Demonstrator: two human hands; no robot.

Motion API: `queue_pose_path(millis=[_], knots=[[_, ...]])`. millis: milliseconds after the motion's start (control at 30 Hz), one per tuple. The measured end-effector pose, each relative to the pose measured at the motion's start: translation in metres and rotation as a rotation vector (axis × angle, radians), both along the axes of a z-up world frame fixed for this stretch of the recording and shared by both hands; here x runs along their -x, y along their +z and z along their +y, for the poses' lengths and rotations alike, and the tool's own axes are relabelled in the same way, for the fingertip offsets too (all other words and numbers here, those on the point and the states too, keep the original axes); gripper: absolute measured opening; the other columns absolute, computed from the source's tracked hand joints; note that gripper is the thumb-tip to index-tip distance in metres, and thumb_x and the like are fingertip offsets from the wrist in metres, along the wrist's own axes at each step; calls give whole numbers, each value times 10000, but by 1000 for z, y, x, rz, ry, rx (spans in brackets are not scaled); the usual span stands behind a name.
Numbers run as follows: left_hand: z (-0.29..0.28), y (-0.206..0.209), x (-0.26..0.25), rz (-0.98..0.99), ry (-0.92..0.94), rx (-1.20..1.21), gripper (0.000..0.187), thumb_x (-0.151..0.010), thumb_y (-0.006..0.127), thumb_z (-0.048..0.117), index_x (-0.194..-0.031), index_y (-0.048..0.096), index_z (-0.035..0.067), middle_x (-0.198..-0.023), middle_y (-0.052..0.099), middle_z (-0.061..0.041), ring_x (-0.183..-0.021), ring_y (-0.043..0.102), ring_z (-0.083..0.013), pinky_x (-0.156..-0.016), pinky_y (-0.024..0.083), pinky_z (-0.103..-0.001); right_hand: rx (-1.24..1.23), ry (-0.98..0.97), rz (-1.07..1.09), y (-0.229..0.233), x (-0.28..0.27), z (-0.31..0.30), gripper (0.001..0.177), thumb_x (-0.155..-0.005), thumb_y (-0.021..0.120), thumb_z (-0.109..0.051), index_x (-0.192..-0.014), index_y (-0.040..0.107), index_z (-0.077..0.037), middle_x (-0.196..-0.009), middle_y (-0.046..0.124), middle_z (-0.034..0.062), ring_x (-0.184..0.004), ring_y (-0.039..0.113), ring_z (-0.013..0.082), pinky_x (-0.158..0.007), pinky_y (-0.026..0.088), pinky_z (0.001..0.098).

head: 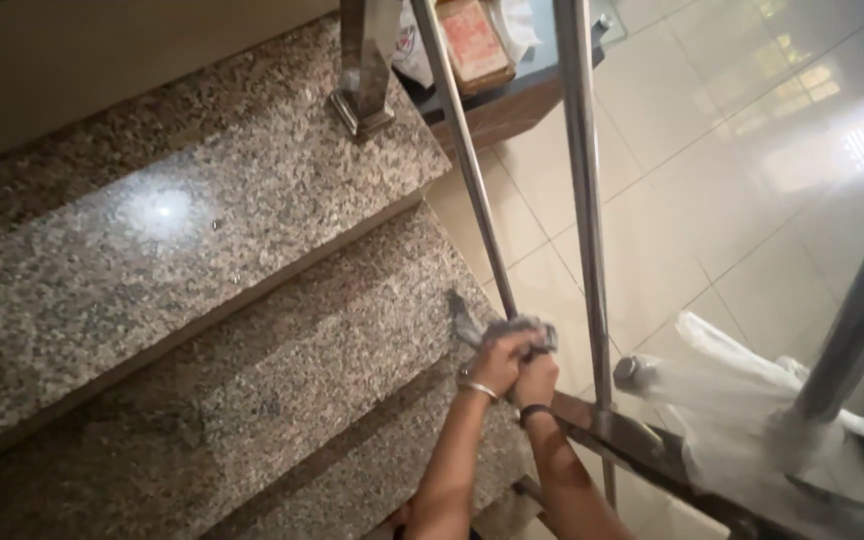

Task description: Cleaning a marble staircase and metal railing using a damp cloth and a bucket of water.

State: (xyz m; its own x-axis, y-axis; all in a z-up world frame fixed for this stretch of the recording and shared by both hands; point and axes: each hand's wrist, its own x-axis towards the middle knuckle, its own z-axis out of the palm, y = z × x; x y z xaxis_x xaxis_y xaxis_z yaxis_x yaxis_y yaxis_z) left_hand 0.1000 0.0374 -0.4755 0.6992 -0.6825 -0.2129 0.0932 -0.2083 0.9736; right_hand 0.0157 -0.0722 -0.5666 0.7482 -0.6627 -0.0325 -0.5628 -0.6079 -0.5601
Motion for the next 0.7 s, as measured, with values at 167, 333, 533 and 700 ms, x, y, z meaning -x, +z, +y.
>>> queue_pose_path(millis=[167, 333, 533, 700], knots=[[10, 33, -49, -111, 425, 202, 418, -947, 566, 13, -1305, 708, 177, -1338, 701, -113, -1144, 718, -254, -948, 571, -349, -237, 49, -280, 89, -74, 21, 255, -963, 572, -160, -1140, 669, -5, -975, 712, 238, -863, 696, 325, -762, 532, 433], [11, 132, -168, -143, 786, 186, 338, -1012, 578, 204, -1336, 674, 203, -1267, 738, -93, -1024, 743, -242, -818, 631, -350, -470, 216, -454, 195, -225, 22, 422, -1063, 441, -297, -1147, 684, 37, -947, 729, 153, -846, 682, 203, -747, 537, 352], [4, 168, -282, -379, 1050, 465, 495, -952, 741, 436, -1274, 592, 91, -1200, 715, -122, -1046, 755, -275, -925, 606, -402, -574, 476, -681, 277, -348, 30, 325, -1021, 643, -199, -1214, 689, 59, -1020, 764, 80, -901, 680, 91, -795, 572, 261], [21, 163, -286, -428, 868, 183, 451, -898, 761, 442, -1134, 735, 58, -1046, 765, -134, -927, 747, -278, -863, 572, -396, -669, 470, -676, 253, -341, 25, 306, -1024, 646, -148, -1258, 687, 44, -1047, 768, 90, -934, 674, 86, -841, 573, 267]])
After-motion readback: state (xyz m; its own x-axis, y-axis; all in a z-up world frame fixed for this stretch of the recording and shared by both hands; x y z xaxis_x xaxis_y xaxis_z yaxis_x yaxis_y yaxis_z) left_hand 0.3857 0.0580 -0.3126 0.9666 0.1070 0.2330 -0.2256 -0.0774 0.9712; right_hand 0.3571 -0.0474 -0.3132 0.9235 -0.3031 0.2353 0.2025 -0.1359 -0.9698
